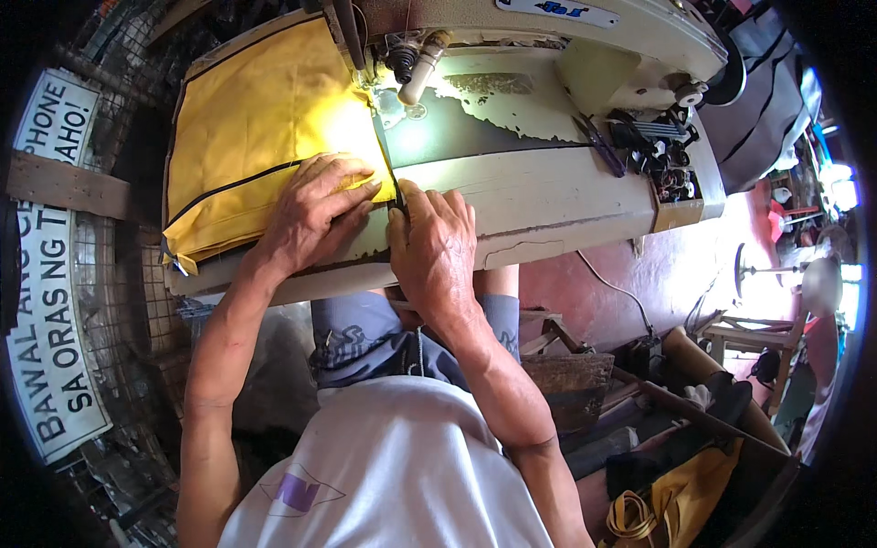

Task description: Sewing and organizing yellow leather bags using an industrial sewing machine.

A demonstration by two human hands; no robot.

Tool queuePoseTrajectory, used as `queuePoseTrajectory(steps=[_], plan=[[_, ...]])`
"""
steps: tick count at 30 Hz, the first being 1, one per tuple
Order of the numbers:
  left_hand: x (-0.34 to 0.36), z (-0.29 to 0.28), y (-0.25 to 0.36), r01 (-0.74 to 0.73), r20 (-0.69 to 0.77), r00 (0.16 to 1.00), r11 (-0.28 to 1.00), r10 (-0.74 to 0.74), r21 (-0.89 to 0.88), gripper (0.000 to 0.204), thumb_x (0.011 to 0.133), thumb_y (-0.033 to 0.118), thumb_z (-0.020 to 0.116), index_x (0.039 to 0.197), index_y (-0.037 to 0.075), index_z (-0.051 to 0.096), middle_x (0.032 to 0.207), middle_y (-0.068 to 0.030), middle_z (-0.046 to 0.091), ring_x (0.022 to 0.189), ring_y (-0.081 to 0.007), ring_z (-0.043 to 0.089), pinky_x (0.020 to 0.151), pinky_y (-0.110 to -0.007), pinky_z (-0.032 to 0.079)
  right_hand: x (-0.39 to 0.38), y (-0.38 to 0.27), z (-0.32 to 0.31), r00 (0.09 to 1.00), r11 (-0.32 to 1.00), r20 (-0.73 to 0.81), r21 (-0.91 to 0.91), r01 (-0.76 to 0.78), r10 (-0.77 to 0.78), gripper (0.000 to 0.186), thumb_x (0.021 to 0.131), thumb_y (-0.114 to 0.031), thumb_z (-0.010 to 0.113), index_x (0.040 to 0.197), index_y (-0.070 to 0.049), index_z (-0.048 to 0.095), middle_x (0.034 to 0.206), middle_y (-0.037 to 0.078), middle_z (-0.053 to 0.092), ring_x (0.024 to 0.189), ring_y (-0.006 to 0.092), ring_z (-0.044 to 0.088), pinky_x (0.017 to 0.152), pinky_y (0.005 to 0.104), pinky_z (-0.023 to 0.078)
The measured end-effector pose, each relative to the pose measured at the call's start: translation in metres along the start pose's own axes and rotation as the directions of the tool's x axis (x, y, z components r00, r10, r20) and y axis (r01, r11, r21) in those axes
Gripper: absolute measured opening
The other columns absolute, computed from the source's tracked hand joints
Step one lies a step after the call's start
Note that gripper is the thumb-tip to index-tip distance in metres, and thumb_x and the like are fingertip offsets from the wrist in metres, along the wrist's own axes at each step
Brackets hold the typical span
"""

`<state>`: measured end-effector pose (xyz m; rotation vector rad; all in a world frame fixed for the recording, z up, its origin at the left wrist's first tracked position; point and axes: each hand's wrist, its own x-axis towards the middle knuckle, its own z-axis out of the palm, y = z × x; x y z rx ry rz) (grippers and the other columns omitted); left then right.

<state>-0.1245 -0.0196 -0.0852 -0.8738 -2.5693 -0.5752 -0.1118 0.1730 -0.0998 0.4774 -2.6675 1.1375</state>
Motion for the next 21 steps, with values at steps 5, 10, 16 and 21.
queuePoseTrajectory(steps=[5, 10, 16, 21], plan=[[0.009, -0.007, -0.003, 0.011, 0.054, 0.998, 0.999, -0.009, -0.033, 0.021, 0.081, 0.012, 0.073, 0.100, 0.003, 0.072, 0.106, -0.0104, 0.064, 0.105, -0.0288, 0.061, 0.095, -0.042, 0.047, -0.001, 0.004, 0.003, 0.998, 0.998, -0.016, -0.014, 0.055, -0.056, 0.026, 0.087, -0.013, 0.065, 0.111, -0.005, 0.067, 0.086, 0.010, 0.063, 0.087, 0.0303, 0.058, 0.080, 0.0428, 0.043], [0.015, -0.008, -0.010, -0.033, 0.112, 0.993, 0.998, 0.038, -0.050, 0.018, 0.079, 0.010, 0.074, 0.097, 0.005, 0.071, 0.102, -0.0094, 0.063, 0.101, -0.0268, 0.060, 0.090, -0.039, 0.049, 0.000, 0.009, 0.000, 0.989, 0.990, -0.034, 0.006, 0.141, -0.140, 0.025, 0.087, -0.013, 0.065, 0.110, -0.006, 0.068, 0.083, 0.010, 0.060, 0.084, 0.0299, 0.056, 0.076, 0.0430, 0.043], [0.011, 0.000, -0.011, 0.024, 0.077, 0.997, 0.997, -0.018, -0.072, 0.026, 0.083, 0.013, 0.072, 0.107, 0.007, 0.067, 0.109, -0.0098, 0.062, 0.106, -0.0278, 0.059, 0.096, -0.040, 0.048, 0.004, 0.008, 0.000, 0.977, 0.977, -0.012, -0.028, 0.213, -0.214, 0.021, 0.086, -0.011, 0.063, 0.106, -0.003, 0.067, 0.080, 0.010, 0.057, 0.082, 0.0301, 0.055, 0.074, 0.0429, 0.043], [0.010, 0.000, -0.009, 0.025, 0.082, 0.996, 0.999, -0.028, 0.040, 0.040, 0.086, 0.017, 0.070, 0.124, 0.008, 0.062, 0.128, -0.0102, 0.059, 0.119, -0.0298, 0.055, 0.105, -0.041, 0.044, 0.004, 0.004, 0.000, 0.967, 0.964, 0.048, -0.074, 0.254, -0.251, 0.028, 0.078, -0.007, 0.062, 0.106, 0.000, 0.064, 0.081, 0.011, 0.054, 0.081, 0.0310, 0.053, 0.074, 0.0420, 0.045]])
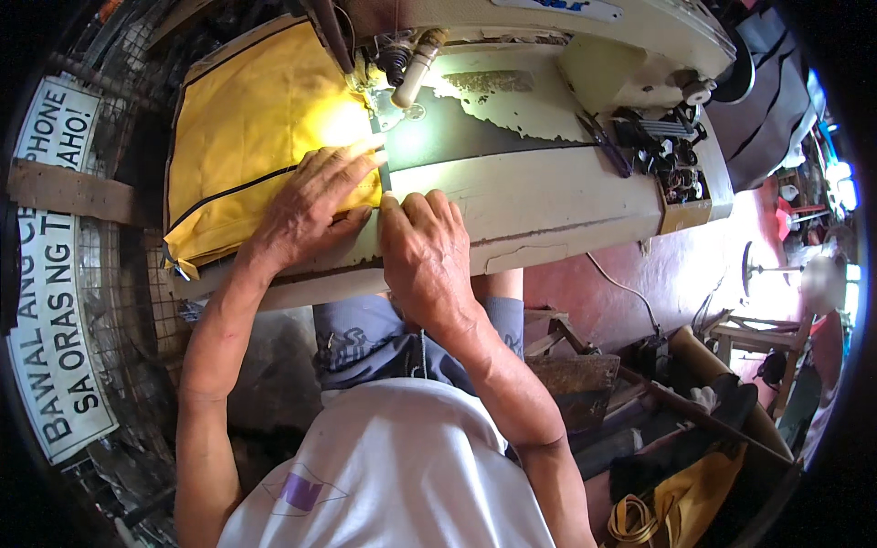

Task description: Sewing and organizing yellow leather bags using an industrial sewing machine.

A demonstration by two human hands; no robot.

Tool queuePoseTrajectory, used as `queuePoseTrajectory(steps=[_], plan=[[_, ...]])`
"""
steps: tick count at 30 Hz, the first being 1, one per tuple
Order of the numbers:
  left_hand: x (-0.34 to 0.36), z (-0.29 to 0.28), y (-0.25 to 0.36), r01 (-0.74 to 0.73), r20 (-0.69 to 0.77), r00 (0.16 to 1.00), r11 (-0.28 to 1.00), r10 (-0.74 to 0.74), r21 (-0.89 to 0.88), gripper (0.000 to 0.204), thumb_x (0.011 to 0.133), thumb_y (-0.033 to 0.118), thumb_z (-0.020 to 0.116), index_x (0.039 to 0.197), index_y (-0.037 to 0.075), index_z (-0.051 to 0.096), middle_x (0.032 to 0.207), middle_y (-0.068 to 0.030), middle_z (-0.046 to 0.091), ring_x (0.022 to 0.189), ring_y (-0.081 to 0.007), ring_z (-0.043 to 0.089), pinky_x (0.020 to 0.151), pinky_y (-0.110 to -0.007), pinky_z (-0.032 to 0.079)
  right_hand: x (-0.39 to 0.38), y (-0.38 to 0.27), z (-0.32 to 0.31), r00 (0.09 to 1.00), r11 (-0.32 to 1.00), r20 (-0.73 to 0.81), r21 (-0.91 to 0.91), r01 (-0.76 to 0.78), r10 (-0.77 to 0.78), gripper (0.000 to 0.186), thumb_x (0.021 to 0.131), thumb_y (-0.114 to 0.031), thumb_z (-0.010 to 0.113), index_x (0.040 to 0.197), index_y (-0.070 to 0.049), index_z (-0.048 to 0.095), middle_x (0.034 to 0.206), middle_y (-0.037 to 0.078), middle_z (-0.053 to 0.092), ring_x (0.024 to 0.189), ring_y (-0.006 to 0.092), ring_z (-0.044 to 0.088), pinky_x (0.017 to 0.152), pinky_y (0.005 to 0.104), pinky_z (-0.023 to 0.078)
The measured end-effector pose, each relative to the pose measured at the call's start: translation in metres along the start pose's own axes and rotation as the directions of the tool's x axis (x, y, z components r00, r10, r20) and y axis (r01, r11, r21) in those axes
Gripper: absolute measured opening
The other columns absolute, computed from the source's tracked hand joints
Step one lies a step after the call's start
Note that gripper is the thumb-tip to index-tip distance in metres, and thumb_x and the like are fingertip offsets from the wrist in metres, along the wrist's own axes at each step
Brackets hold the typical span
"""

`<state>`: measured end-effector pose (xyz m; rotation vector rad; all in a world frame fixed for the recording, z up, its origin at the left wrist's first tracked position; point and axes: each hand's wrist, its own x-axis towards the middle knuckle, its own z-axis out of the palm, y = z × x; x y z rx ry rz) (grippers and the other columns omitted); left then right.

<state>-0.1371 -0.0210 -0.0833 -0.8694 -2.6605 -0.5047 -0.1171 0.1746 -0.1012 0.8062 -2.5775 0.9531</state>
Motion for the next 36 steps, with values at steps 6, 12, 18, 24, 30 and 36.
queuePoseTrajectory(steps=[6, 12, 18, 24, 30, 36], plan=[[-0.001, -0.005, 0.001, -0.092, 0.046, 0.995, 0.993, 0.089, 0.069, 0.033, 0.085, 0.012, 0.068, 0.118, 0.007, 0.068, 0.129, -0.0080, 0.063, 0.119, -0.0290, 0.057, 0.106, -0.043, 0.044, 0.002, -0.005, -0.005, 0.999, 1.000, 0.024, -0.017, 0.023, -0.023, 0.032, 0.078, -0.006, 0.063, 0.109, 0.001, 0.064, 0.082, 0.011, 0.053, 0.083, 0.0302, 0.052, 0.075, 0.0415, 0.045], [0.000, -0.003, -0.003, -0.102, 0.012, 0.995, 0.995, 0.102, 0.013, 0.033, 0.082, 0.012, 0.069, 0.115, 0.006, 0.069, 0.122, -0.0071, 0.064, 0.118, -0.0272, 0.057, 0.104, -0.043, 0.045, 0.008, -0.009, -0.012, 0.997, 0.999, 0.076, -0.037, 0.003, 0.000, 0.034, 0.079, 0.001, 0.067, 0.113, 0.001, 0.066, 0.084, 0.012, 0.056, 0.080, 0.0298, 0.054, 0.074, 0.0418, 0.048], [0.009, -0.002, -0.022, -0.134, -0.033, 0.990, 0.991, 0.135, 0.024, 0.033, 0.081, 0.014, 0.068, 0.113, 0.004, 0.070, 0.115, -0.0080, 0.065, 0.114, -0.0268, 0.057, 0.101, -0.042, 0.046, 0.023, -0.005, -0.003, 0.996, 0.996, 0.093, -0.091, 0.005, 0.004, 0.034, 0.079, 0.002, 0.067, 0.113, 0.001, 0.066, 0.084, 0.012, 0.054, 0.081, 0.0303, 0.053, 0.075, 0.0418, 0.047], [0.025, -0.002, -0.049, -0.165, -0.033, 0.986, 0.986, 0.166, 0.014, 0.036, 0.084, 0.018, 0.065, 0.117, 0.004, 0.069, 0.123, -0.0078, 0.064, 0.120, -0.0284, 0.055, 0.104, -0.043, 0.042, 0.049, 0.006, 0.014, 0.999, 0.991, 0.010, -0.124, 0.042, -0.041, 0.033, 0.078, 0.003, 0.067, 0.110, 0.000, 0.065, 0.087, 0.013, 0.056, 0.081, 0.0323, 0.054, 0.074, 0.0422, 0.047], [0.034, 0.001, -0.066, -0.138, 0.017, 0.990, 0.990, 0.138, 0.012, 0.032, 0.083, 0.016, 0.066, 0.112, 0.005, 0.070, 0.113, -0.0065, 0.063, 0.113, -0.0268, 0.056, 0.101, -0.041, 0.043, 0.066, 0.014, 0.024, 1.000, 0.996, -0.009, -0.091, 0.021, -0.022, 0.034, 0.078, 0.004, 0.066, 0.111, -0.001, 0.065, 0.093, 0.015, 0.061, 0.086, 0.0348, 0.057, 0.076, 0.0445, 0.048], [0.034, 0.004, -0.074, -0.139, -0.002, 0.990, 0.990, 0.139, 0.016, 0.028, 0.077, 0.015, 0.069, 0.104, 0.007, 0.069, 0.112, -0.0047, 0.062, 0.110, -0.0259, 0.057, 0.099, -0.041, 0.045, 0.068, 0.012, 0.029, 0.999, 0.992, -0.046, -0.127, 0.018, -0.024, 0.029, 0.081, 0.002, 0.066, 0.110, -0.002, 0.067, 0.097, 0.015, 0.063, 0.087, 0.0350, 0.057, 0.076, 0.0447, 0.048]])
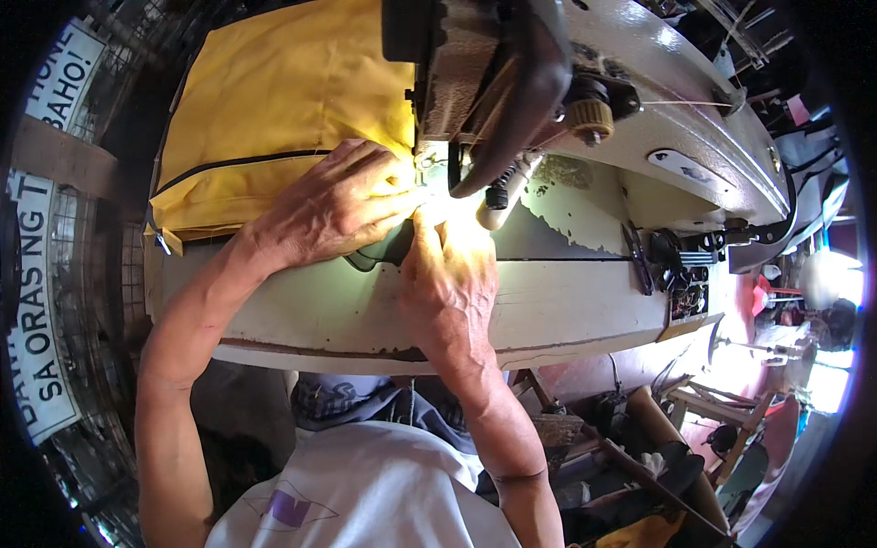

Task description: Sewing and organizing yellow leather bags using an industrial sewing machine.

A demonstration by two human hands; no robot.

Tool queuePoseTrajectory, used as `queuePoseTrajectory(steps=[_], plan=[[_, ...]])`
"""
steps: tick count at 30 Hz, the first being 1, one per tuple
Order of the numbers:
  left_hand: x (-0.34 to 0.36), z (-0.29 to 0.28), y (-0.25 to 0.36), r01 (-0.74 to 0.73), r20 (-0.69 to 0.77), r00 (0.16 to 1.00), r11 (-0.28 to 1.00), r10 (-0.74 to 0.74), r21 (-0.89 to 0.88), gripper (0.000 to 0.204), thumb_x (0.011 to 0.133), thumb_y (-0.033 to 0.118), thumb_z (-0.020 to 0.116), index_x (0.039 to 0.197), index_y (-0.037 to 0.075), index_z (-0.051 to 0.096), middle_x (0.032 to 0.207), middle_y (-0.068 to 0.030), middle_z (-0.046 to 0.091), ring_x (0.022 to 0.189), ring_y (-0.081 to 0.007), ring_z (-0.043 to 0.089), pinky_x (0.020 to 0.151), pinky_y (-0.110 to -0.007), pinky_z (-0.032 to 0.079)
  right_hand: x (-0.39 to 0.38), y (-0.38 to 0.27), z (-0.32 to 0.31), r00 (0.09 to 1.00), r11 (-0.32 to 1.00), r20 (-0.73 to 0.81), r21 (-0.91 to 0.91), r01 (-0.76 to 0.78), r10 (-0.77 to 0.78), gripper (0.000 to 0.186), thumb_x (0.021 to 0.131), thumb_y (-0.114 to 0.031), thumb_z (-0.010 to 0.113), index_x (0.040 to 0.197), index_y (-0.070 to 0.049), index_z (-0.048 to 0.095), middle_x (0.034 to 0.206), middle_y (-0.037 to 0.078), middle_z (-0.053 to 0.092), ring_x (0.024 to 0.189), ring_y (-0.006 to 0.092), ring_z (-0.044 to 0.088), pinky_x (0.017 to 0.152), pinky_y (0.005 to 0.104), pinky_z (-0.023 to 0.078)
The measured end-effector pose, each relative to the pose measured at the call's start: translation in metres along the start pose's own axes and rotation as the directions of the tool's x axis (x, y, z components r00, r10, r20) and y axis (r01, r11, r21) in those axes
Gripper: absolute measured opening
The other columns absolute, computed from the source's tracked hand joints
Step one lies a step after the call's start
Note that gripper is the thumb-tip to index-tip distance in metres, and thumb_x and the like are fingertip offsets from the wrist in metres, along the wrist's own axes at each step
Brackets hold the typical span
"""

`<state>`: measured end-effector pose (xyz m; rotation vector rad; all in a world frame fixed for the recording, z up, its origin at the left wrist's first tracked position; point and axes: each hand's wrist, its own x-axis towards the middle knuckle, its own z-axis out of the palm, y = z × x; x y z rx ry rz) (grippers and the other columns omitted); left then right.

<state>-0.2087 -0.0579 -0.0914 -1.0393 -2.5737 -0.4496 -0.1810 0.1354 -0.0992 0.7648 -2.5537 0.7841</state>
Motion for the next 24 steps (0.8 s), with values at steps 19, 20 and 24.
queuePoseTrajectory(steps=[19, 20, 24], plan=[[0.001, -0.002, 0.008, -0.034, -0.059, 0.998, 0.999, 0.034, -0.007, 0.026, 0.084, 0.014, 0.065, 0.106, 0.004, 0.071, 0.115, -0.0054, 0.065, 0.113, -0.0240, 0.058, 0.100, -0.039, 0.045, -0.011, 0.008, -0.010, 0.996, 0.995, -0.073, 0.092, -0.043, 0.050, 0.019, 0.080, -0.002, 0.077, 0.098, -0.006, 0.073, 0.090, 0.009, 0.068, 0.086, 0.0271, 0.062, 0.079, 0.0361, 0.050], [0.000, -0.003, 0.008, -0.047, -0.067, 0.997, 0.999, 0.047, 0.000, 0.026, 0.084, 0.014, 0.065, 0.106, 0.004, 0.071, 0.115, -0.0054, 0.065, 0.113, -0.0240, 0.058, 0.100, -0.039, 0.045, -0.010, 0.008, -0.009, 0.995, 0.995, -0.084, 0.086, -0.053, 0.060, 0.019, 0.080, -0.002, 0.077, 0.098, -0.006, 0.073, 0.090, 0.009, 0.068, 0.086, 0.0271, 0.062, 0.079, 0.0361, 0.050], [-0.001, -0.004, 0.007, -0.038, -0.054, 0.998, 0.999, 0.036, -0.039, 0.025, 0.087, 0.015, 0.063, 0.109, 0.004, 0.070, 0.119, -0.0070, 0.065, 0.115, -0.0257, 0.058, 0.100, -0.040, 0.044, -0.010, 0.008, -0.007, 0.992, 0.993, -0.076, 0.079, -0.092, 0.098, 0.018, 0.080, -0.003, 0.075, 0.096, -0.006, 0.069, 0.098, 0.010, 0.065, 0.089, 0.0309, 0.058, 0.082, 0.0406, 0.048]])
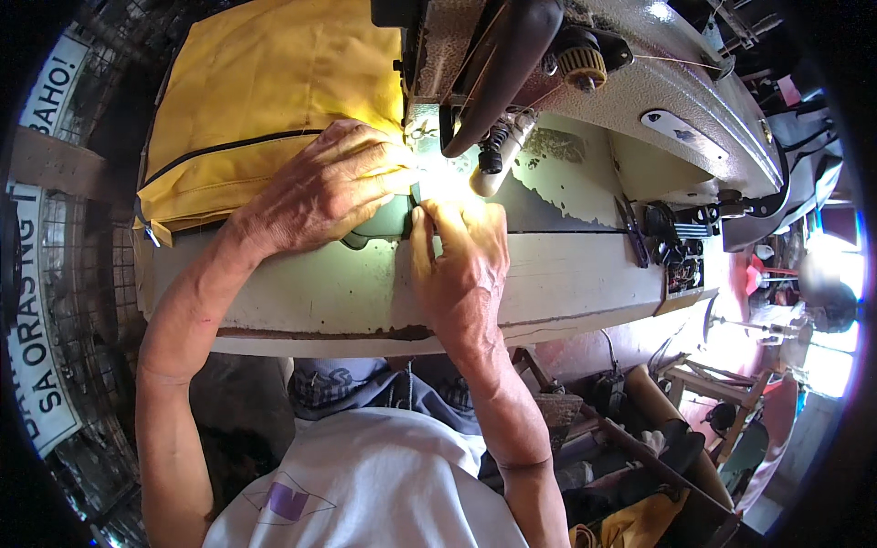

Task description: Sewing and organizing yellow leather bags using an industrial sewing machine.

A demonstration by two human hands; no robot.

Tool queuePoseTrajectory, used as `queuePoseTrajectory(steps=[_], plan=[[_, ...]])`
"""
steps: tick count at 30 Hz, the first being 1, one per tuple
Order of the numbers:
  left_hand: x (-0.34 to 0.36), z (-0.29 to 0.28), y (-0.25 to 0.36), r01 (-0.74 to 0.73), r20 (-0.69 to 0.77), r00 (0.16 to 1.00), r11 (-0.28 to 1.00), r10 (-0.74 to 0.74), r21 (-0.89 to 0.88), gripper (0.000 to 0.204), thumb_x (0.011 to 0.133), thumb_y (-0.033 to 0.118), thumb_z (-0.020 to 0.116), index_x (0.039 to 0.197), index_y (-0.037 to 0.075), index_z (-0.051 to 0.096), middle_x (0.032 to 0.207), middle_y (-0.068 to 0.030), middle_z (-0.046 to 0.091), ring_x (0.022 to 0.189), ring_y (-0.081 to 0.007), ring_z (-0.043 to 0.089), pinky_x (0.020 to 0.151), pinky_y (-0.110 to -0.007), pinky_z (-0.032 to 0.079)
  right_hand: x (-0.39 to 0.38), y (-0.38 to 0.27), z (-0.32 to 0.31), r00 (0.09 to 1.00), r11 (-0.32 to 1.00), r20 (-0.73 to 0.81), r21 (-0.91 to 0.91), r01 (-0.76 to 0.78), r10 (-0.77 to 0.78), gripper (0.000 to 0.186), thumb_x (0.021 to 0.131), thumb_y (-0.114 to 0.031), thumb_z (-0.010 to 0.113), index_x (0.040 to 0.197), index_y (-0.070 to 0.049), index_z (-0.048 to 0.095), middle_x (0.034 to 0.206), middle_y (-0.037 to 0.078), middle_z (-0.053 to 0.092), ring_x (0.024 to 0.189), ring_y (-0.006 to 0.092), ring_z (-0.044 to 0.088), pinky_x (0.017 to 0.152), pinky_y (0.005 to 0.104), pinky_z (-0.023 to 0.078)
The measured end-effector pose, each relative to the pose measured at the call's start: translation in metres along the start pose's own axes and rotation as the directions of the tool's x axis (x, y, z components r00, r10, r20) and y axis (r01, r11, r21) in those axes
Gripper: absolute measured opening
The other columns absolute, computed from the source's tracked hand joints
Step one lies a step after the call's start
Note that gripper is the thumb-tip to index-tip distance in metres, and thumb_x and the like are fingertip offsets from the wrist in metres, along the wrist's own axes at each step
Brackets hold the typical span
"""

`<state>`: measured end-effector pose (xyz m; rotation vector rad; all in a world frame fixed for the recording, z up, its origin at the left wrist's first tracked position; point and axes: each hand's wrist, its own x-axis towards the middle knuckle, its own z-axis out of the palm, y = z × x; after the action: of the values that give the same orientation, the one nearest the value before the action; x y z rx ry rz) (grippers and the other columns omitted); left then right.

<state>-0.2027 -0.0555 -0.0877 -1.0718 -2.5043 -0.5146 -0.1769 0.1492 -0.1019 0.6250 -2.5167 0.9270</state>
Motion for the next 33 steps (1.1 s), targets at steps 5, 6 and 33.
queuePoseTrajectory(steps=[5, 6, 33], plan=[[-0.002, 0.001, -0.003, 0.006, 0.009, 1.000, 1.000, -0.006, 0.005, 0.025, 0.090, 0.014, 0.063, 0.112, 0.004, 0.068, 0.119, -0.0074, 0.065, 0.116, -0.0267, 0.057, 0.102, -0.041, 0.044, -0.001, -0.003, 0.002, 0.996, 0.997, -0.070, -0.054, -0.061, 0.057, 0.012, 0.080, -0.004, 0.075, 0.091, -0.005, 0.071, 0.084, 0.008, 0.064, 0.083, 0.0260, 0.057, 0.079, 0.0357, 0.046], [-0.003, 0.000, -0.003, -0.004, 0.003, 1.000, 1.000, 0.004, 0.005, 0.025, 0.091, 0.014, 0.063, 0.113, 0.004, 0.068, 0.119, -0.0076, 0.064, 0.116, -0.0269, 0.057, 0.102, -0.041, 0.044, 0.000, -0.004, 0.003, 0.995, 0.998, -0.080, -0.037, -0.059, 0.055, 0.012, 0.080, -0.003, 0.074, 0.091, -0.005, 0.071, 0.084, 0.008, 0.063, 0.082, 0.0257, 0.057, 0.078, 0.0356, 0.046], [-0.001, -0.001, -0.002, -0.022, 0.037, 0.999, 0.999, 0.023, -0.029, 0.033, 0.084, 0.012, 0.062, 0.116, 0.004, 0.069, 0.117, -0.0084, 0.065, 0.118, -0.0275, 0.056, 0.103, -0.042, 0.042, -0.004, -0.008, 0.002, 0.973, 0.944, -0.011, -0.246, 0.221, -0.230, 0.020, 0.078, -0.004, 0.076, 0.097, -0.006, 0.070, 0.087, 0.005, 0.060, 0.081, 0.0246, 0.060, 0.070, 0.0367, 0.051]])
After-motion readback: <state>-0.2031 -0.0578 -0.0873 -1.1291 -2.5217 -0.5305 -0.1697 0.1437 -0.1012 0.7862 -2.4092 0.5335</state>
